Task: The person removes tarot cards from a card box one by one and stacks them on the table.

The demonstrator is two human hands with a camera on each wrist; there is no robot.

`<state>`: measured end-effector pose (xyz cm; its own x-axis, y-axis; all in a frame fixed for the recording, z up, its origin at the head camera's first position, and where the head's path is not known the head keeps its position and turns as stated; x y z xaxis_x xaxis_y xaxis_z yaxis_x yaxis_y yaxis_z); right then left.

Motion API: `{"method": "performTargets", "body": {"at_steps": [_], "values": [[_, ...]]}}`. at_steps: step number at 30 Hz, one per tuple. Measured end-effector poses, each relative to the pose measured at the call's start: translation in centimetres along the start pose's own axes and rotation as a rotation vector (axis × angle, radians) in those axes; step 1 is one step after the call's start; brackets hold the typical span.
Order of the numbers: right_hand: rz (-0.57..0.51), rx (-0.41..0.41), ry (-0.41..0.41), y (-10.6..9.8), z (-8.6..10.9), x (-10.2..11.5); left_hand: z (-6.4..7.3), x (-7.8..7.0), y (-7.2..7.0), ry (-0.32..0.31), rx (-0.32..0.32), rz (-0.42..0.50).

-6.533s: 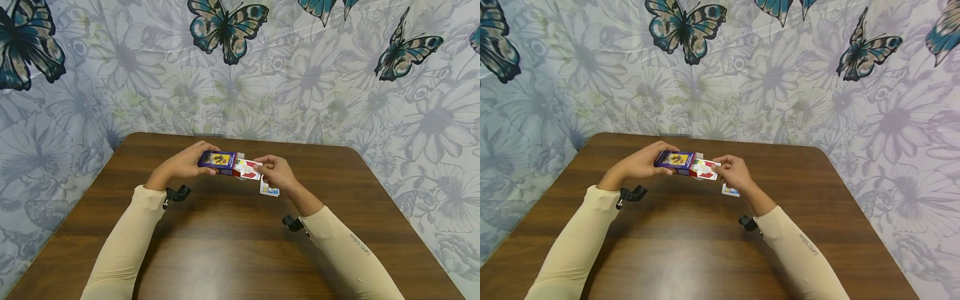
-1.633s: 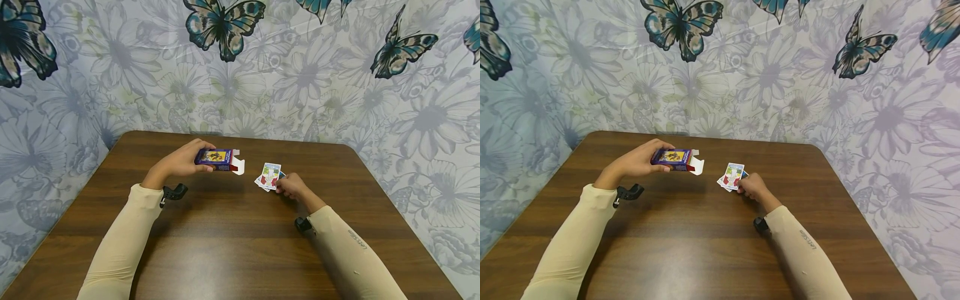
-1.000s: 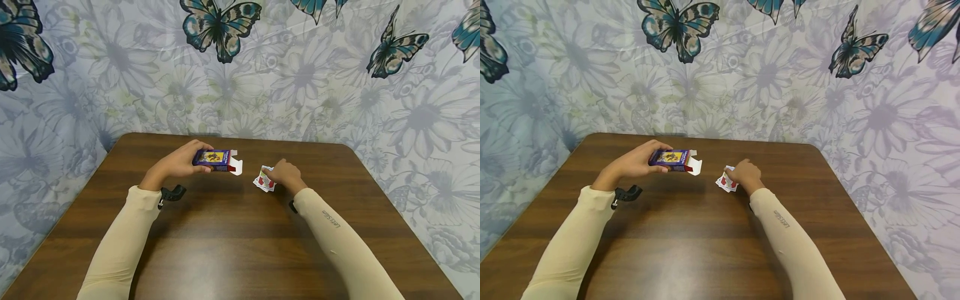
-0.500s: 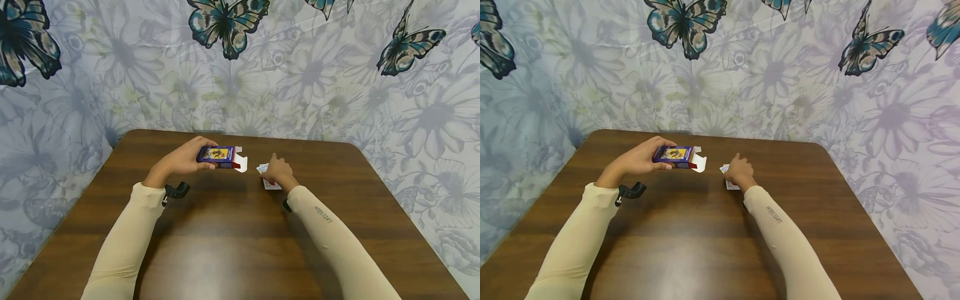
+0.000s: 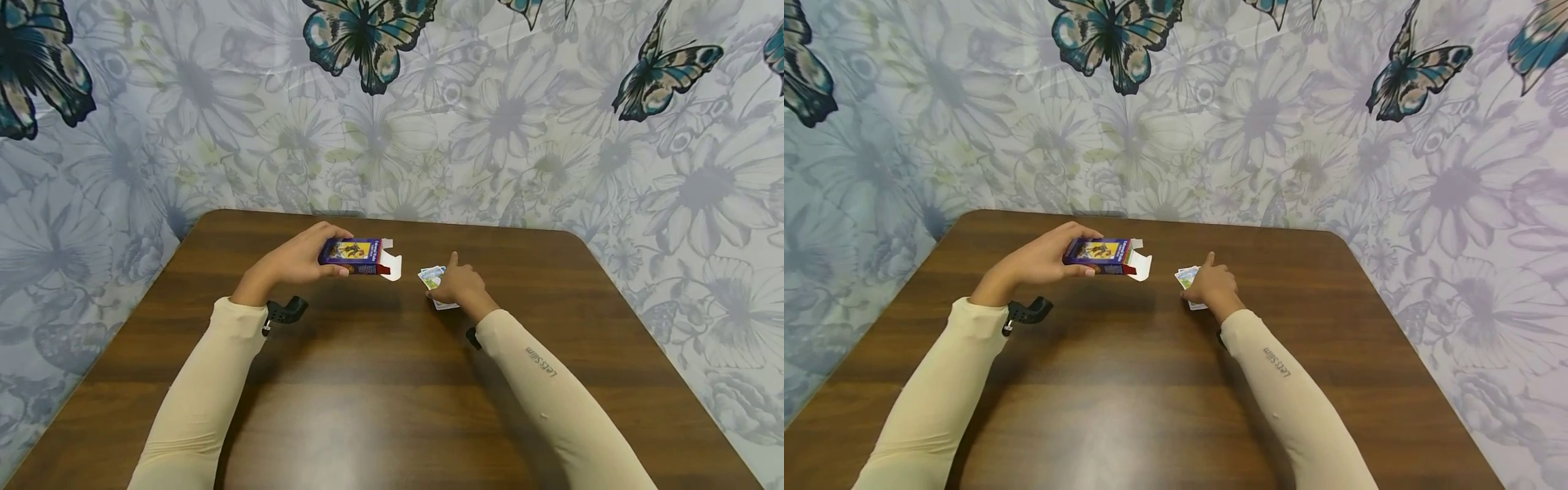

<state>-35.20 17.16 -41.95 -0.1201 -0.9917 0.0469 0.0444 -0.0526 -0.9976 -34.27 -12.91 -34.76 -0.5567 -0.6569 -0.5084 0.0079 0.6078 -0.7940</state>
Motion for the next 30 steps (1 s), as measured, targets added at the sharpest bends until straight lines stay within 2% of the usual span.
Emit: {"method": "performTargets", "body": {"at_steps": [8,17,20,22,24,25,27,29,30], "values": [[-0.039,0.010,0.010,0.0,-0.1,-0.1,0.0,0.0,-0.1,0.001,0.007,-0.002],[-0.017,0.010,0.031,0.2,-0.1,-0.4,0.1,-0.2,0.2,-0.001,0.012,0.005],[-0.027,-0.061,-0.022,-0.5,0.2,-0.1,0.2,-0.2,0.4,-0.001,0.025,0.000],[-0.176,-0.156,-0.080,-1.8,0.5,0.7,0.2,-0.3,0.5,0.000,0.029,-0.003],[-0.447,-0.250,-0.165,-3.4,1.0,2.0,0.2,-0.3,0.4,0.003,0.025,-0.005],[-0.603,-0.267,-0.214,-4.1,1.3,2.7,0.1,-0.4,0.4,0.003,0.022,-0.004],[-0.876,-0.226,-0.296,-5.3,2.0,4.3,0.1,-0.5,0.3,0.005,0.020,0.001],[-1.030,-0.135,-0.331,-5.7,2.7,5.7,0.1,-0.5,0.4,0.005,0.020,0.008],[-1.061,-0.085,-0.332,-5.7,2.9,6.3,0.2,-0.6,0.4,0.005,0.022,0.010]]}}
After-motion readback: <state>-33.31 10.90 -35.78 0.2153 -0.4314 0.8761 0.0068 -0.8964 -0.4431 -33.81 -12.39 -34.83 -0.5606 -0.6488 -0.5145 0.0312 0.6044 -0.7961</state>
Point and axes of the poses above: each hand's wrist, its own z-axis away from the middle knuckle, its own y-axis out of the palm, x = y × z, the point moved 4 cm from there along -z, towards the middle knuckle, and after that the axes turned 13 degrees about -x, right-handed, at the moved point
